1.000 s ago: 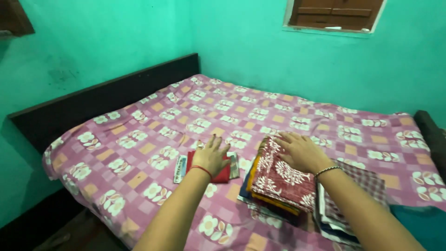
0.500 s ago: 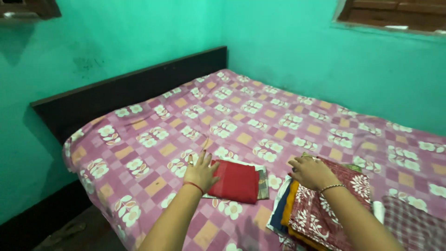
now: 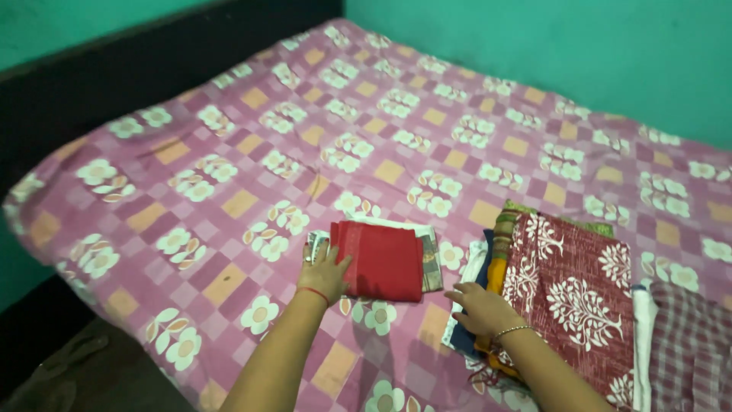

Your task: The person folds a patterned cloth and places it on a bed with other folded items. The person then wipes a wall shelf with a small cloth, places a red cloth on the shelf, and adds a folded checkered cloth on top.

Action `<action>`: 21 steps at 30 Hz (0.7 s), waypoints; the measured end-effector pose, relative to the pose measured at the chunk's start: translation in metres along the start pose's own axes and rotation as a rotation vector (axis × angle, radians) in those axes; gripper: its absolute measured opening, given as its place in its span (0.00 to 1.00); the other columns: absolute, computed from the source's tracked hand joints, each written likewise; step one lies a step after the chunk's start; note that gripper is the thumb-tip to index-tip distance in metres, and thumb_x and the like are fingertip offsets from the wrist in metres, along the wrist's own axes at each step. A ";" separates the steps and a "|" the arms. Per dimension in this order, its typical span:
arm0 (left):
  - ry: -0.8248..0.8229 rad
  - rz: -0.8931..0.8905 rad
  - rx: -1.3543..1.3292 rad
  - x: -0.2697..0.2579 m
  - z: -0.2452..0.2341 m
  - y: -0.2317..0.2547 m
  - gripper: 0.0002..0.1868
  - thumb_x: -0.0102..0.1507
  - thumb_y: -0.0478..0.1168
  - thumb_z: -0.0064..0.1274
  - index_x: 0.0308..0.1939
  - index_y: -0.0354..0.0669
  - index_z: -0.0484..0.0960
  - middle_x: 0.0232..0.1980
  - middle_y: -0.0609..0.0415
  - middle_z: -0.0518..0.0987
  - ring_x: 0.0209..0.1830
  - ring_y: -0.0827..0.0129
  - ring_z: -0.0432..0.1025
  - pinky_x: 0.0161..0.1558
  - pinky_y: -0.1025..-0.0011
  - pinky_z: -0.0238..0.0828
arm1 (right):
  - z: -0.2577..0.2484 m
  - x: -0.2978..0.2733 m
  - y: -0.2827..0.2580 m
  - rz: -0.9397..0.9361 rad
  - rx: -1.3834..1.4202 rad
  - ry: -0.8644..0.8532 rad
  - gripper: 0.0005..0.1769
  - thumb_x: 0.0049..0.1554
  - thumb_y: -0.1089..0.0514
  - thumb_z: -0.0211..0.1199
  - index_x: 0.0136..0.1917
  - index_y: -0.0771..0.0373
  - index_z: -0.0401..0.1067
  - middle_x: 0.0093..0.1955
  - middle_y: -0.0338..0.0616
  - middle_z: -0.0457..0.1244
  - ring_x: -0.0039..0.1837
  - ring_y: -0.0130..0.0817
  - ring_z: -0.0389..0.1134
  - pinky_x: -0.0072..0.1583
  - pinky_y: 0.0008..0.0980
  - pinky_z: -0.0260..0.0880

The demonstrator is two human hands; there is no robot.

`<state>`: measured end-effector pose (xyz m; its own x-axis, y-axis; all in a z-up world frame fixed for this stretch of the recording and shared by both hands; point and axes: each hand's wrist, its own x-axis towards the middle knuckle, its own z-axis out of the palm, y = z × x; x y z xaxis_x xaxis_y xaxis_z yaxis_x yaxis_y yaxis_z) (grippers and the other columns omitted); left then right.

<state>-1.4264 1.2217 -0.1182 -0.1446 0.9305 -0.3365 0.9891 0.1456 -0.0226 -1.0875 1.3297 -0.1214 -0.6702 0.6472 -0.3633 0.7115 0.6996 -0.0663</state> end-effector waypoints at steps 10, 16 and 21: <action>-0.067 0.125 -0.434 0.124 0.061 -0.030 0.36 0.65 0.51 0.54 0.76 0.60 0.61 0.81 0.47 0.51 0.83 0.48 0.41 0.76 0.47 0.48 | 0.035 0.050 -0.024 0.076 0.283 0.127 0.26 0.55 0.56 0.63 0.67 0.58 0.69 0.70 0.49 0.62 0.71 0.48 0.62 0.69 0.42 0.64; 0.149 0.109 -0.749 0.168 0.095 -0.049 0.35 0.62 0.42 0.58 0.73 0.48 0.65 0.76 0.35 0.60 0.74 0.44 0.59 0.73 0.56 0.60 | 0.036 0.105 -0.043 0.322 0.632 0.144 0.26 0.55 0.60 0.61 0.68 0.60 0.69 0.67 0.50 0.64 0.64 0.43 0.71 0.66 0.36 0.72; 0.183 -0.037 -0.986 0.193 0.086 -0.056 0.38 0.62 0.37 0.56 0.75 0.39 0.58 0.65 0.38 0.72 0.59 0.48 0.74 0.59 0.58 0.72 | 0.039 0.140 -0.055 0.307 0.541 0.400 0.32 0.53 0.63 0.67 0.71 0.63 0.66 0.70 0.61 0.60 0.67 0.55 0.64 0.64 0.43 0.67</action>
<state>-1.5072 1.3641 -0.2625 -0.2585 0.9452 -0.1996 0.5307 0.3116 0.7882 -1.2121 1.3697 -0.2043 -0.3764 0.9230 -0.0800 0.8147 0.2887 -0.5028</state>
